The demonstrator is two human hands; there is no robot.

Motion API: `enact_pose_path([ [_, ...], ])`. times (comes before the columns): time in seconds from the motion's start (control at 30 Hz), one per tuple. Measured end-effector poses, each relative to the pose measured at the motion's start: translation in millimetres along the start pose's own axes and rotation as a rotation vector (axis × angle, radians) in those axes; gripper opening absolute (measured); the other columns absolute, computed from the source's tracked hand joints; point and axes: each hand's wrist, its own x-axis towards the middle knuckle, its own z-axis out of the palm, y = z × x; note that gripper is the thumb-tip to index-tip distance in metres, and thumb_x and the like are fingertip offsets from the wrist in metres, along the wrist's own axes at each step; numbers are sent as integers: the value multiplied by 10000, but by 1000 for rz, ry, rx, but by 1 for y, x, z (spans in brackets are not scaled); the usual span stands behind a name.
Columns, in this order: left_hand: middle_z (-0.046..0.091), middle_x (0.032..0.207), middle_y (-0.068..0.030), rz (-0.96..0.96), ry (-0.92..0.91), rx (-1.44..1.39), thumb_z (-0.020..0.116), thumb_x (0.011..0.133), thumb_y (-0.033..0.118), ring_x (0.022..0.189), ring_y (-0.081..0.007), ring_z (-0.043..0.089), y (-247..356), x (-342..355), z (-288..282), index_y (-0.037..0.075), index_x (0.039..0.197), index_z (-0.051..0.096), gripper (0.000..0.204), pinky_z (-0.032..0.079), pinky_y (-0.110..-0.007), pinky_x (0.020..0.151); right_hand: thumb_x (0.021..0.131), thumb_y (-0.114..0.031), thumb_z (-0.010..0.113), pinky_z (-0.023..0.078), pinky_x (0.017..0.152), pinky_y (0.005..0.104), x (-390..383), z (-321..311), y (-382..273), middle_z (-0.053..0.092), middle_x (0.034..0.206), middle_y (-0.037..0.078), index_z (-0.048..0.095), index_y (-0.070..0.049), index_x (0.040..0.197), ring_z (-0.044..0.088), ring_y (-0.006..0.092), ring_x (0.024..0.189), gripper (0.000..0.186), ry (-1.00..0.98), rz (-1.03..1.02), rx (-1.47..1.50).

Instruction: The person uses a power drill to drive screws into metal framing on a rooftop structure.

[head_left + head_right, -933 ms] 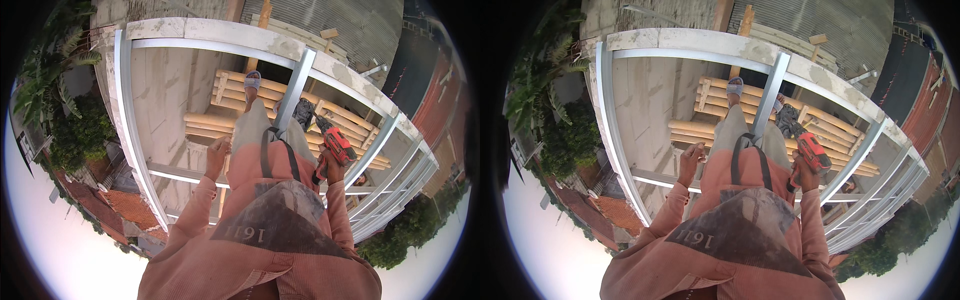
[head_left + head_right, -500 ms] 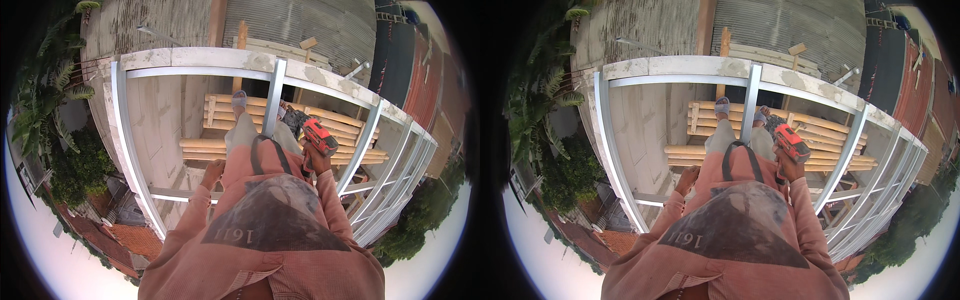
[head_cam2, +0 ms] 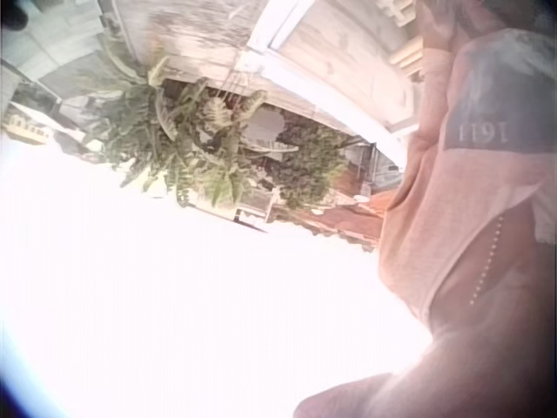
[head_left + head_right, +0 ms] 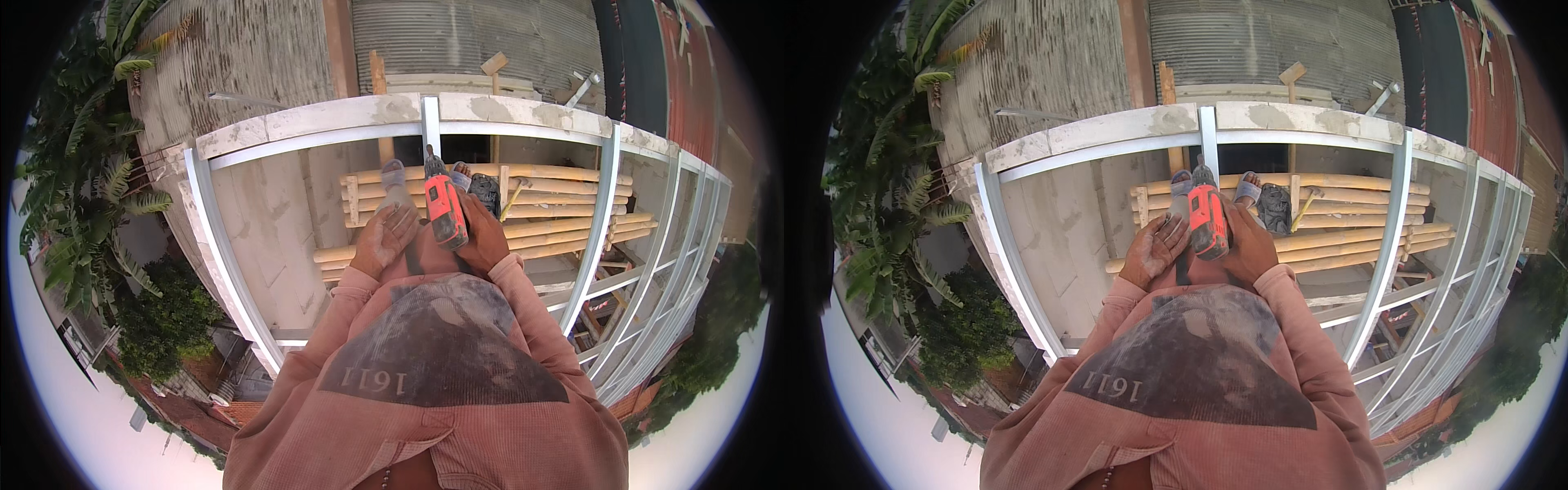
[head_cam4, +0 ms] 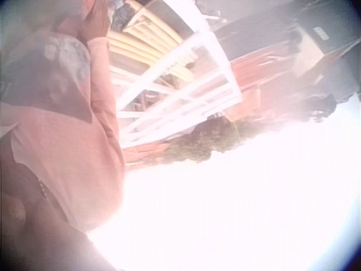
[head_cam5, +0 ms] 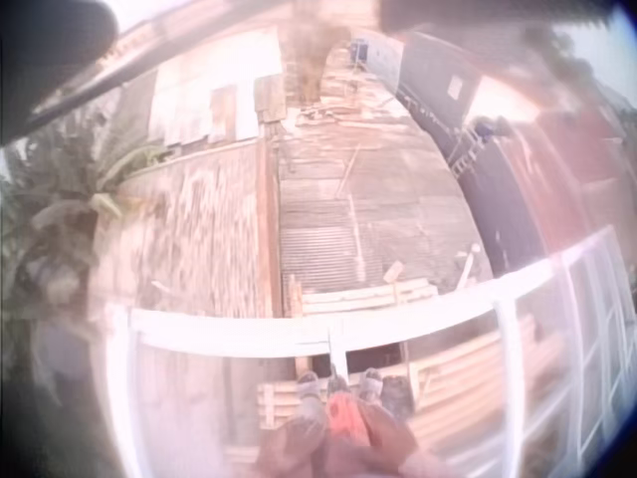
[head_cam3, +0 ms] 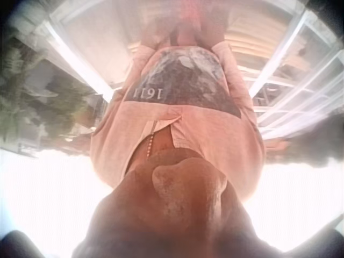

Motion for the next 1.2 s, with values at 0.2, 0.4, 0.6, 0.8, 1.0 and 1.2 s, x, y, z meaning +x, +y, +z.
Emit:
enact_pose_path([
  [0.2, 583, 1387, -108, 209, -454, 446, 575, 1045, 242, 1259, -216, 592, -6, -25, 35, 67, 1393, 501, 397, 504, -402, 1061, 823, -230, 700, 535, 936, 488, 3, 28, -32, 524, 1357, 188, 357, -48, 1556, 628, 430, 1066, 829, -121, -166, -17],
  [0.4, 572, 1411, -116, -73, -522, -148, 534, 1059, 289, 1257, -216, 588, -12, -35, 51, 50, 1421, 493, 436, 483, -402, 1088, 844, -232, 696, 506, 997, 494, -6, 12, -44, 508, 1354, 190, 397, -55, 1544, 603, 437, 1107, 782, -128, -172, 73],
  [0.6, 562, 1435, -125, -136, -516, -178, 493, 1073, 335, 1255, -216, 585, -13, -36, 58, 33, 1450, 485, 483, 463, -403, 1116, 874, -164, 726, 498, 976, 454, -15, -2, -40, 539, 1267, 153, 650, -61, 1267, 578, 360, 1094, 414, 143, -176, 44],
  [0.8, 570, 1372, -115, -188, -614, -78, 495, 1071, 348, 1162, -203, 585, -17, -33, 63, 38, 1434, 500, 478, 482, -389, 1072, 891, -127, 742, 511, 910, 415, 2, -10, -55, 572, 1170, 128, 669, -52, 1093, 616, 324, 1038, 227, 367, -102, 158],
  [1.0, 582, 1292, -100, -217, -694, 11, 507, 1065, 355, 1051, -188, 586, -19, -30, 72, 48, 1409, 521, 461, 510, -372, 1015, 919, -157, 734, 540, 877, 354, 5, -25, -34, 668, 1144, 112, 685, -49, 1225, 683, 236, 997, 328, 119, 223, 859],
  [1.2, 594, 1211, -86, -229, -778, 77, 518, 1060, 362, 941, -172, 587, -23, -25, 82, 58, 1384, 541, 445, 537, -356, 958, 940, -229, 662, 547, 858, 401, 8, -24, -18, 715, 1071, 139, 718, -47, 1147, 703, 314, 962, 281, 171, 147, 567],
])
